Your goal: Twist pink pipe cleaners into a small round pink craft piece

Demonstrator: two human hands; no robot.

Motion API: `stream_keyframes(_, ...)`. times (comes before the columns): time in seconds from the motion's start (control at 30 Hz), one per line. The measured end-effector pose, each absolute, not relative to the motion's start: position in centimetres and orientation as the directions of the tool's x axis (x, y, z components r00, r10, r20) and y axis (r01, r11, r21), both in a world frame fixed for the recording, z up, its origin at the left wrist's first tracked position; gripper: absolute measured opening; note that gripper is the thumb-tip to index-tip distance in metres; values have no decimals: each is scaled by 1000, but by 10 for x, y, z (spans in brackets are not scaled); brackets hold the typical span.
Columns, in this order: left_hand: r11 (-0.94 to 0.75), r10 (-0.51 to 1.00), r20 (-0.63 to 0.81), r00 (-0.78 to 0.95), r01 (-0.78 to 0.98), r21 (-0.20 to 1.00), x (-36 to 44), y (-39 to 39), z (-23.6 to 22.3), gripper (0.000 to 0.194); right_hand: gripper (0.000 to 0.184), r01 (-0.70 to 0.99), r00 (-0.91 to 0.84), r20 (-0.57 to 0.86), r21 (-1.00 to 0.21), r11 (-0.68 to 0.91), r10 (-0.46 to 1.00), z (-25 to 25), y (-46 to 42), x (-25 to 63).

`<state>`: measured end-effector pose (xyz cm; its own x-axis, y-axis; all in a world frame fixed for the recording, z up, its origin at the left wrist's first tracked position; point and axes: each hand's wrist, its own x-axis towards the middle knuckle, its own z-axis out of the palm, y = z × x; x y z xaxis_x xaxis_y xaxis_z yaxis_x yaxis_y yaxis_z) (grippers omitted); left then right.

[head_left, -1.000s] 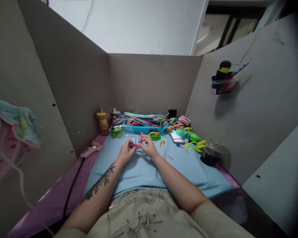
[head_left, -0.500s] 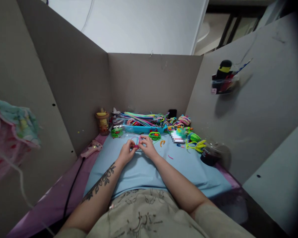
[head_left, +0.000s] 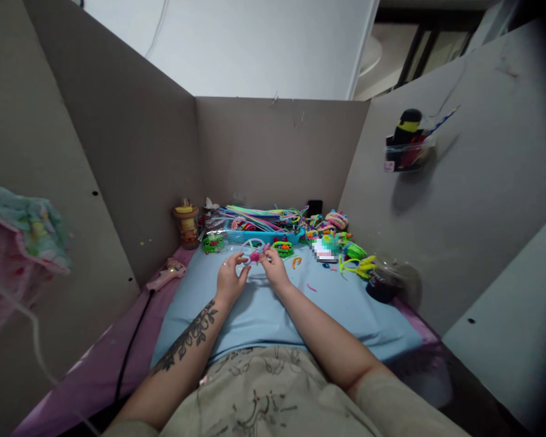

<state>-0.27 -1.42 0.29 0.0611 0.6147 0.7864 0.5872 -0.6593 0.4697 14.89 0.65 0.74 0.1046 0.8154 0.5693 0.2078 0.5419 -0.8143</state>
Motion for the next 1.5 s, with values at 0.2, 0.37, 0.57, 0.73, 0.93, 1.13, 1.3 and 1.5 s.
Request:
stream_keyframes(0.2,-675,605,794,61,569,470,0,-14,3,30,28,135,71,528,-846,516,847,4,4,141)
stream_keyframes(0.37,-656,633,773,39,557,509,-1,-14,2,24,26,133,47,509,-856,500,859,4,3,140)
stream_keyframes(0.57,-615,686,727,27,555,560,-1,-14,1,26,26,113,13,493,-865,488,870,3,4,141)
stream_keyframes(0.73,-594,724,689,19,526,609,-2,-13,2,26,25,161,41,504,-856,492,863,-2,7,140)
stream_keyframes(0.93,-569,767,642,16,479,668,-4,-13,3,25,22,243,132,569,-812,530,812,-4,16,151)
stream_keyframes(1.13,-572,784,620,18,406,713,-5,-14,7,25,26,283,284,494,-862,420,822,-8,30,172)
stream_keyframes(1.3,-589,788,613,53,354,727,-4,-15,9,25,27,275,191,436,-884,378,880,-8,32,172)
stream_keyframes(1.5,-539,800,599,14,454,710,-7,-11,4,22,17,382,254,571,-801,461,781,0,24,176)
